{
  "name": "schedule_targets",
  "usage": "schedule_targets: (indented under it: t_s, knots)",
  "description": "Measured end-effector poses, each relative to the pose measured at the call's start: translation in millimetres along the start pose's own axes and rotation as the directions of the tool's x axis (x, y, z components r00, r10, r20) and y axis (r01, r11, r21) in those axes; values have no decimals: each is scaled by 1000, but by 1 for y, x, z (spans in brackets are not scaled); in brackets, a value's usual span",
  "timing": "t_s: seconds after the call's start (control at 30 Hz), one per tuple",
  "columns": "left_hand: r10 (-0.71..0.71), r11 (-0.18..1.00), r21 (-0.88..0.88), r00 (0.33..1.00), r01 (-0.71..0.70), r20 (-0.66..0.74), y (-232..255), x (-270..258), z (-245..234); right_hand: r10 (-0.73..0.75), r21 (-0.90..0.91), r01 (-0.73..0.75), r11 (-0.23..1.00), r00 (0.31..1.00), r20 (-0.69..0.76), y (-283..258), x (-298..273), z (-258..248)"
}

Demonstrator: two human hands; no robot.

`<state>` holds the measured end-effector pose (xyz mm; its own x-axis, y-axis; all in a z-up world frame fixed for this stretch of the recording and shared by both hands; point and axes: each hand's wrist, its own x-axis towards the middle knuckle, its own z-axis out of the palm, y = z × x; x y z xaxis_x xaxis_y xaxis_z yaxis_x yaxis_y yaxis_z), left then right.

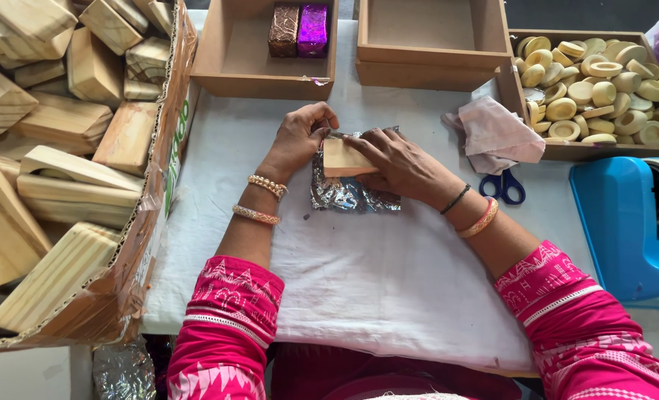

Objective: Wrapping small wooden and plastic objects in decorative foil and organizing them into boxes.

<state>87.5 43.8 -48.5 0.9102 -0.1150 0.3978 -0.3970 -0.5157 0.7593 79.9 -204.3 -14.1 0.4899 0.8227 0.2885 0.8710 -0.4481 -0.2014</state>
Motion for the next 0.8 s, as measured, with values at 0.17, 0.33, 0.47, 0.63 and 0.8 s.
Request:
schedule_targets:
  t_s: [0.17, 0.33, 0.47, 0.63, 0.8]
  knots:
    - [4, 999, 47, 1000, -4, -6, -17, 1, 2, 3, 289, 70, 955, 969, -247, 19, -2, 10]
    - [-121, 992, -26, 980, 127, 160, 12, -4, -7, 521, 841, -300, 451, 853, 25, 82, -7, 35]
    - [-99, 994, 67, 972, 87, 212, 16, -6, 0, 728, 915, -371, 155, 670, 148, 75, -10, 8]
    - [-29, 963, 270, 986, -17, 166, 2, -21, 22, 750, 627, -567, 534, 660, -42, 129, -29, 31]
    - [67, 919, 393, 994, -26, -91, 52, -94, 14, 15, -582, -121, 804, 983, -185, 196, -50, 70]
